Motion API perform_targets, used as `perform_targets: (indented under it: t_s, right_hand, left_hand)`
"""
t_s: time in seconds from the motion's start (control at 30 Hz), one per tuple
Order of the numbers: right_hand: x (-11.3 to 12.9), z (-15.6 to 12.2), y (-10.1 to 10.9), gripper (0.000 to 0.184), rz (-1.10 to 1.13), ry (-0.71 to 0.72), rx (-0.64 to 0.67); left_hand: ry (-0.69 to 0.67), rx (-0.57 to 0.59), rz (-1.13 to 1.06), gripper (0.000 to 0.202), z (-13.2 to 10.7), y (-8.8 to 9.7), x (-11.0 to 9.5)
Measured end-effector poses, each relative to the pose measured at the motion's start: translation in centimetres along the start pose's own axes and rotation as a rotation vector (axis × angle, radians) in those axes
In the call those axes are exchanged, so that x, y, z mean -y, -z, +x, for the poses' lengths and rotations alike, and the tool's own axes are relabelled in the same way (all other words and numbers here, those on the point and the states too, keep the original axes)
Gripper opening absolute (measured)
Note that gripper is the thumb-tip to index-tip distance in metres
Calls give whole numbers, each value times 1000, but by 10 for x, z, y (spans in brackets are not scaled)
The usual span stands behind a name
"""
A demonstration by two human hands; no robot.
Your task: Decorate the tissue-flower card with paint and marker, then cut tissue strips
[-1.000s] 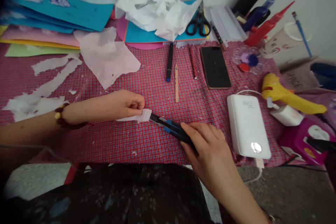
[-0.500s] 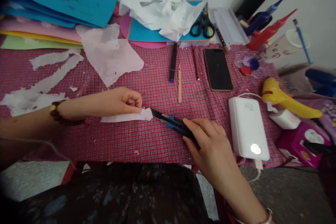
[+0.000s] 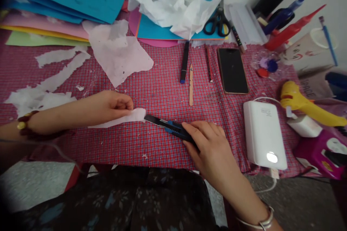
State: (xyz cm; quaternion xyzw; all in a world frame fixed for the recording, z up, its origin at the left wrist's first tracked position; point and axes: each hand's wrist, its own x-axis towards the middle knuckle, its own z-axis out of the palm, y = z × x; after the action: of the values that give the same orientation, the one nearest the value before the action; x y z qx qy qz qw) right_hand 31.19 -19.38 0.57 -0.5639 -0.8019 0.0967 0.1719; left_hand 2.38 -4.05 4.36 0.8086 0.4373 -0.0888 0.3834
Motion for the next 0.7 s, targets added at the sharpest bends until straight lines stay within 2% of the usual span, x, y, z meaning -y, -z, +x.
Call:
perform_targets:
  t_s: [0.2, 0.7]
  right_hand:
    - [6, 10, -3, 32, 2, 35, -5]
    - [5, 33, 1, 33, -57, 117, 54]
  left_hand:
    - [-3, -8, -33, 16, -4, -1, 9]
    - [-64, 11, -140, 16, -8, -4, 6]
